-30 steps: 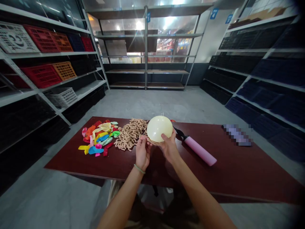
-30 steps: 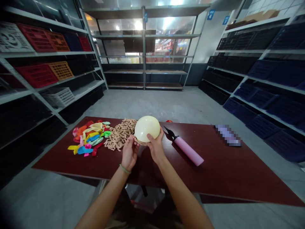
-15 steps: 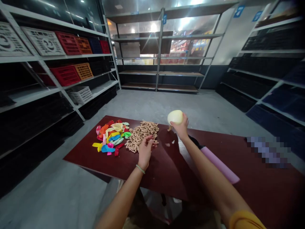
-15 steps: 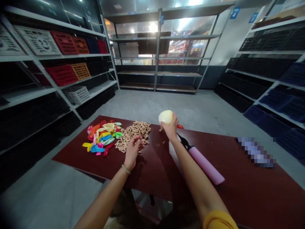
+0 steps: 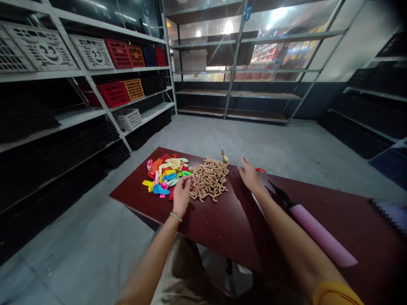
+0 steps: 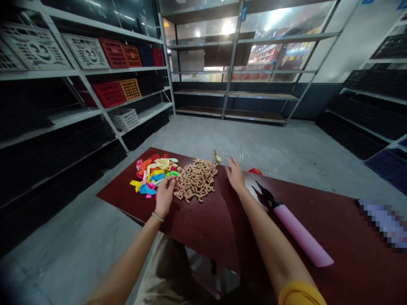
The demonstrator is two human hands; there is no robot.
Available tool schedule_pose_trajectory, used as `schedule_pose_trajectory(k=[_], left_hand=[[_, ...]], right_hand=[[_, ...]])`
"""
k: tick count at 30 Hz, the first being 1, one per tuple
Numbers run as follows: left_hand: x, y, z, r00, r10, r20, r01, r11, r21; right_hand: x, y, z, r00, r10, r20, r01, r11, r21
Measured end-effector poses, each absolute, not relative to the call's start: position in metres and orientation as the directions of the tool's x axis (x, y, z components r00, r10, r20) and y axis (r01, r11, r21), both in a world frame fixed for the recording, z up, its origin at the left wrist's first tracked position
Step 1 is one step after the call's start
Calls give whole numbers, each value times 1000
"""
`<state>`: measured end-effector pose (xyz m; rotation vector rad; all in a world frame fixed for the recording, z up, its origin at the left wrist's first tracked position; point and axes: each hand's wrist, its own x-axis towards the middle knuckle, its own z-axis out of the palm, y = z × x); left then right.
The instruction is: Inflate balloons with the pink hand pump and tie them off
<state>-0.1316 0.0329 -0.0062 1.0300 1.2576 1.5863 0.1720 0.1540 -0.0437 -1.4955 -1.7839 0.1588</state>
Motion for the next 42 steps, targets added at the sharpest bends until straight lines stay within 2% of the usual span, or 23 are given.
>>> schedule_pose_trajectory(k=[3,7,11,15,20,25,27,30,34,38,42], left_hand=[[-160,38,-5,-350,927,134,24,-134,991],[-201,37,-2,-289,920,267,416,-131,900],[-231,25,3,-148,970,196,715,-32,699],[-244,9,9,-112,986,124,817,21,576],[-244,-1,11,-131,991,32,803,87,590],[-243,-4,7,-121,993,-8,797,102,595],[-241,-4,6,-150,989,3,767,115,631],[-232,-3,7,-142,990,23,633,73,771],[-202,2,8,-3,1000,12,336,-11,942],[-158,4,8,66,998,-24,155,13,988],[-115,2,9,223,972,-69,35,63,997]], right_hand=[[141,147,-37,-98,858,504,758,392,-521],[87,133,-25,-277,796,539,690,555,-465],[27,114,-16,-457,700,549,596,699,-396],[-23,96,-13,-614,605,507,515,793,-324],[-61,86,-16,-729,541,420,476,841,-257],[-71,86,-14,-733,571,370,515,821,-247],[-67,84,-7,-730,580,362,521,815,-254],[-54,80,11,-730,585,353,523,811,-263],[-23,73,43,-745,570,347,507,821,-261],[17,65,72,-767,557,319,492,829,-264],[60,55,89,-733,627,263,545,773,-324]])
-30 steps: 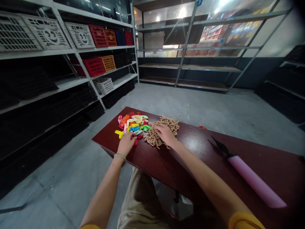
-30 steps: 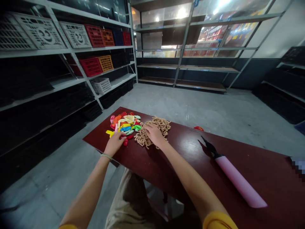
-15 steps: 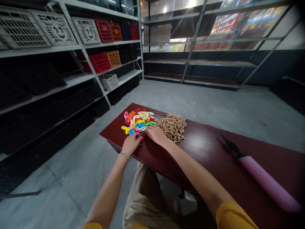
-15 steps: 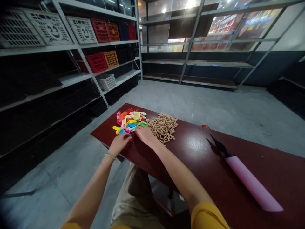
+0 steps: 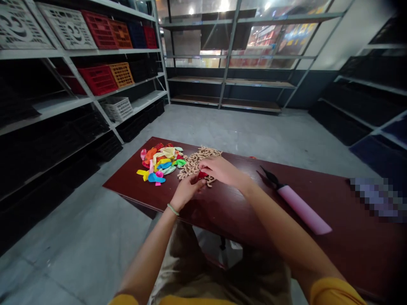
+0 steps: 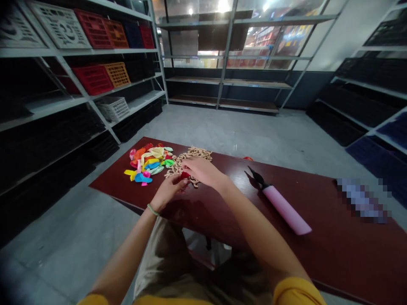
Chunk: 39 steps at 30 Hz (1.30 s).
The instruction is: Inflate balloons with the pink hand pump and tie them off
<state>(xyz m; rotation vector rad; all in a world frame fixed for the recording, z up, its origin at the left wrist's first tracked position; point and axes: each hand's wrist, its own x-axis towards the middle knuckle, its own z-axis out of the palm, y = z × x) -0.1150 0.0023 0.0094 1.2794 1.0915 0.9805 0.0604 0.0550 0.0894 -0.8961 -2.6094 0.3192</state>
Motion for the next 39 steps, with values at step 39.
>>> schedule_pose_trajectory(k=[39], left_hand=[[-33,7,17,108,933,-344,-824,277,494]], right_hand=[[215,-108,21,-259,928,268,911,327,-251]])
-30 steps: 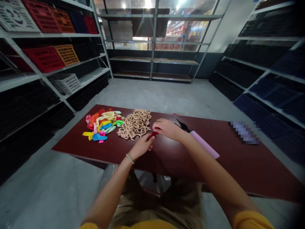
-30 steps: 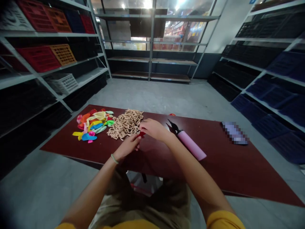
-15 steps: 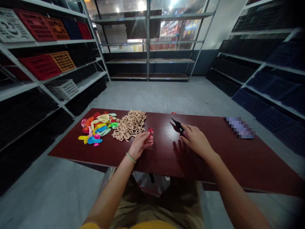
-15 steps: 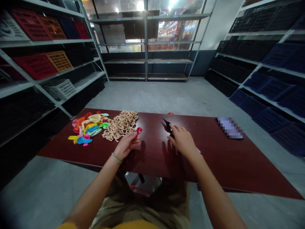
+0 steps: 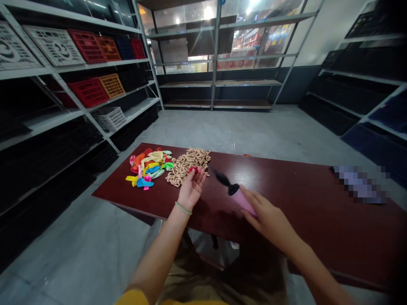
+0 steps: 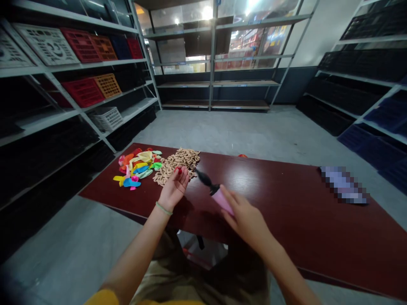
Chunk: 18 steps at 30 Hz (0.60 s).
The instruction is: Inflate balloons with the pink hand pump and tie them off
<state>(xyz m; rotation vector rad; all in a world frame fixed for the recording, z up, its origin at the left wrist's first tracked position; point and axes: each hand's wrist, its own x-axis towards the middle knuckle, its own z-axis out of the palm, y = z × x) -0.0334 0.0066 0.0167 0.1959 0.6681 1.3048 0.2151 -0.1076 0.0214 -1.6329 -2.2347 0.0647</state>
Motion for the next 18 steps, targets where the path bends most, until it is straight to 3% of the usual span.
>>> schedule_pose_trajectory(k=[5,18], left_hand=[[-41,4,24,33,946,-324,-861,192,472],[-54,-4,26,-56,983,-172,-720,80,690]], right_hand=[[165,-119,16,-359,900,247,875,417,-245],[152,-121,20,-336,908,250,876,399,-273]])
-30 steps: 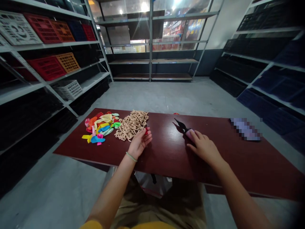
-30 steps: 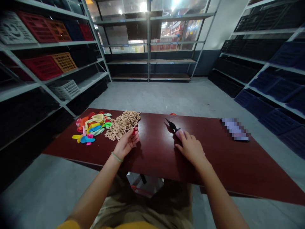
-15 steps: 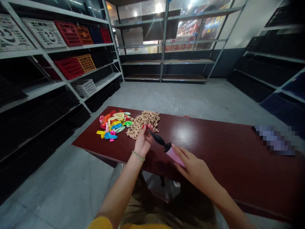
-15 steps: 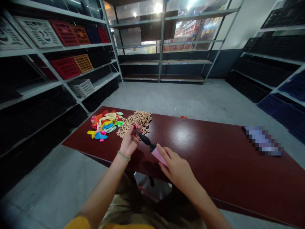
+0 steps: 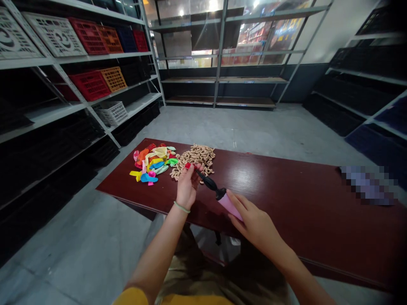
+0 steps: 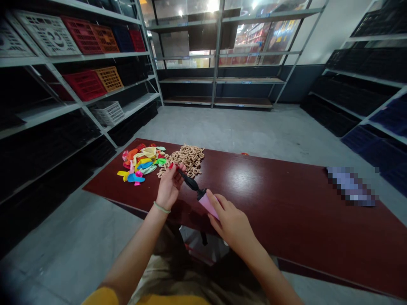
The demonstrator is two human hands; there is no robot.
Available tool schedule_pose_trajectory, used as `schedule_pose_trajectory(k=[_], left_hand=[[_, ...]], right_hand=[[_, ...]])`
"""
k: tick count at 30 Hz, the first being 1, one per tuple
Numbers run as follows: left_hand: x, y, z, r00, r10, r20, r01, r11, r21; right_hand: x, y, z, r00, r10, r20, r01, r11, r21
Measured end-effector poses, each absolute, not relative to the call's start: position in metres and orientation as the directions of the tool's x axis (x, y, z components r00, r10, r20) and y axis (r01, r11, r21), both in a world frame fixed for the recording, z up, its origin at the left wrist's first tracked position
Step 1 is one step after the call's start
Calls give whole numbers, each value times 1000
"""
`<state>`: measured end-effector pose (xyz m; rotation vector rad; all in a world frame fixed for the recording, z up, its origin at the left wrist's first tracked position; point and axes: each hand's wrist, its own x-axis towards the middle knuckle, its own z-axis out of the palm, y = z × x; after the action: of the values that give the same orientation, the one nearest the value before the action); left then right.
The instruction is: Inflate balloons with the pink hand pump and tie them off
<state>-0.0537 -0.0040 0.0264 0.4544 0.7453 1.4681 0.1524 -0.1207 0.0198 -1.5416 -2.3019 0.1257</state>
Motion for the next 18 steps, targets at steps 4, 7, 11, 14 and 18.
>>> schedule_pose_trajectory(k=[4,7,11,14,18], left_hand=[[-49,-7,24,-67,990,-121,-631,52,774],[-42,-9,21,-61,994,-92,-611,36,791],[-31,-12,19,-99,989,-108,-664,15,747],[-26,-15,23,-134,979,-151,-696,15,718],[-30,-10,32,-232,966,-117,-654,-66,753]], right_hand=[[149,-120,18,-333,907,256,869,401,-290],[144,-117,13,-324,910,259,859,398,-322],[133,-108,6,-295,910,290,832,394,-391],[124,-99,3,-308,904,296,805,414,-426],[116,-98,5,-280,933,225,830,353,-431]])
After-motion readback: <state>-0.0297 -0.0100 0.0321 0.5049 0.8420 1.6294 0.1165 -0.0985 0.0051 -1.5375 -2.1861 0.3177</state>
